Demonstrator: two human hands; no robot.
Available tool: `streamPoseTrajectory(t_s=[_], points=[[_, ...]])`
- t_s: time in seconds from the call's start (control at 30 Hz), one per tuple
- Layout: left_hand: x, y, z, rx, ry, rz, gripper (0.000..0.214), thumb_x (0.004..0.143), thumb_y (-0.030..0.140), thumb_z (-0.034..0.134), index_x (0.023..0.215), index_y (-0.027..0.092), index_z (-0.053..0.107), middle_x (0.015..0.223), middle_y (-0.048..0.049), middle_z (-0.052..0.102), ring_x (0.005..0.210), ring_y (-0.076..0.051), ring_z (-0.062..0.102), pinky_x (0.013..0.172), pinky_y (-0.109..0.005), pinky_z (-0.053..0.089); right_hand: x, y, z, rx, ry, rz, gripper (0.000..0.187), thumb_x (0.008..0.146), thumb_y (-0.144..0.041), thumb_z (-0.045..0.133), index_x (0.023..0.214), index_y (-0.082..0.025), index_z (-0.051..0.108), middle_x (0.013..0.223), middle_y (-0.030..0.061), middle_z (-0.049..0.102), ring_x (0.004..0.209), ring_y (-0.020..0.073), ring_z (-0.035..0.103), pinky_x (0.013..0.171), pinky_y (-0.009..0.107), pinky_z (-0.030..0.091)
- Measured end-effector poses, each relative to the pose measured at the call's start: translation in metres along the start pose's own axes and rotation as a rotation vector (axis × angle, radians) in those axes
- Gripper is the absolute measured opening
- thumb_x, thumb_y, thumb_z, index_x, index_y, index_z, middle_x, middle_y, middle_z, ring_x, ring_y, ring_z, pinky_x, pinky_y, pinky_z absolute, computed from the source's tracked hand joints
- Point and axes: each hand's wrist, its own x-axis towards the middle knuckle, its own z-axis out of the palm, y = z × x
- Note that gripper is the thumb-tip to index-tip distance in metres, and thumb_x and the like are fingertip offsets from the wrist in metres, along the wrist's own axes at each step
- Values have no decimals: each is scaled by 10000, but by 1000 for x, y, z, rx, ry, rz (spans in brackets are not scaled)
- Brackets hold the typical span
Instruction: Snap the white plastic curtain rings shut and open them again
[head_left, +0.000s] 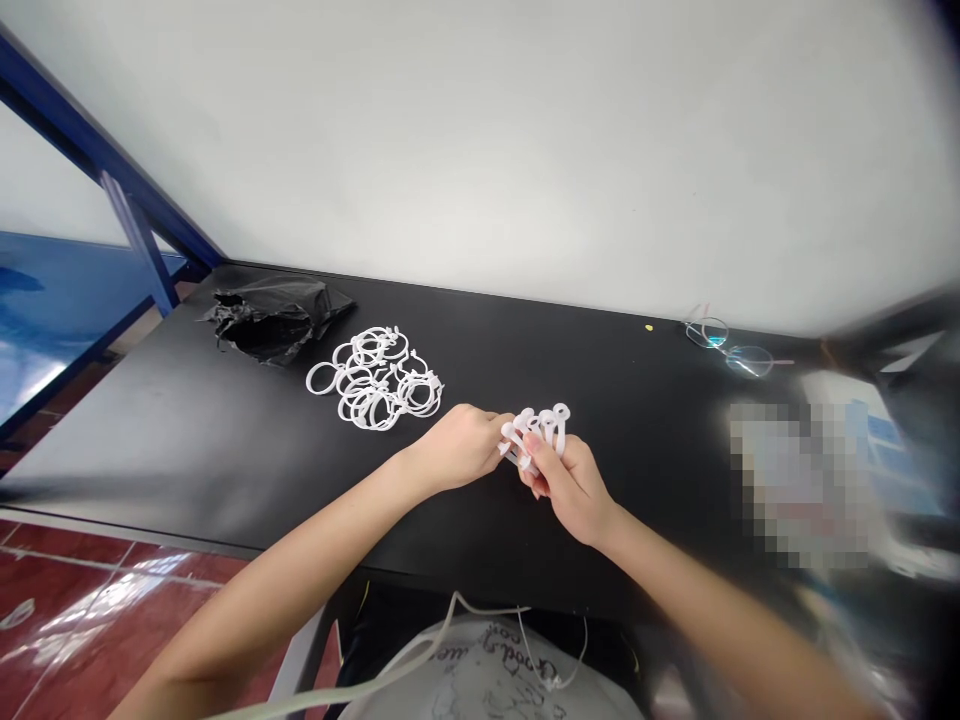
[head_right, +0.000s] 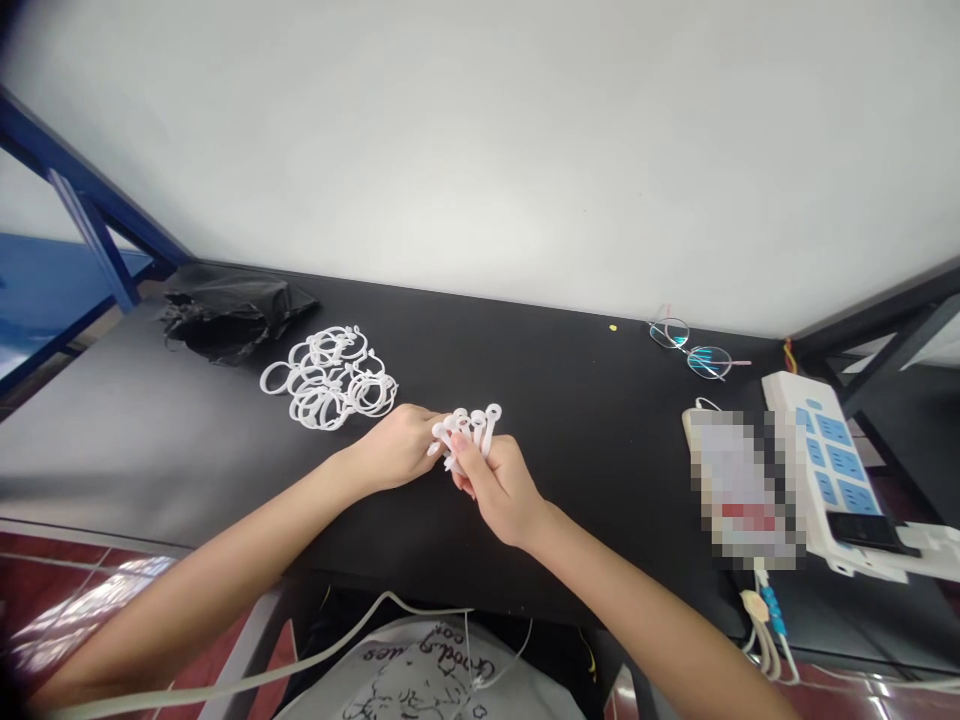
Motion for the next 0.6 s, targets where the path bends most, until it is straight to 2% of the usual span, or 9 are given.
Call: streamPoseTrajectory(t_s=[0.13,0.27,0.33,0.43,0.6], points=[[2,5,0,-348,34,-7,338,956,234,312,654,177,454,594,2,553,489,-96,485,528,-214,394,-5,1,2,-87,59,-153,547,1023,-355,336,508,-195,427,477,-15,434,470,108,433,513,272,360],[4,8,0,-557,22,-121,461,1004,305,233,638,170,478,546,10,542,492,-85,490,554,-200,418,-8,-4,0,-148,62,-234,530,1019,-375,327,542,-200,476,511,6,484,492,126,462,514,283,380],[4,6,1,-549,32,-91,449,1001,318,243,643,170,470,566,10,544,503,-86,483,559,-207,413,-8,-6,-2,-134,35,-185,535,1020,-387,329,547,-195,491,501,1,481,469,116,453,498,274,382],[4,2,0,-476,42,-38,392,982,311,291,652,171,450,614,9,539,531,-93,476,570,-223,399,-4,-5,-5,-50,-8,-22,539,1012,-429,363,554,-182,507,473,-16,468,428,97,450,473,255,382],[5,-1,-15,-498,-19,-165,256,964,303,382,785,166,502,607,50,486,512,-79,432,529,-207,358,6,-5,-6,293,-49,162,504,915,-548,521,585,-166,537,473,-29,492,409,102,492,472,262,463]])
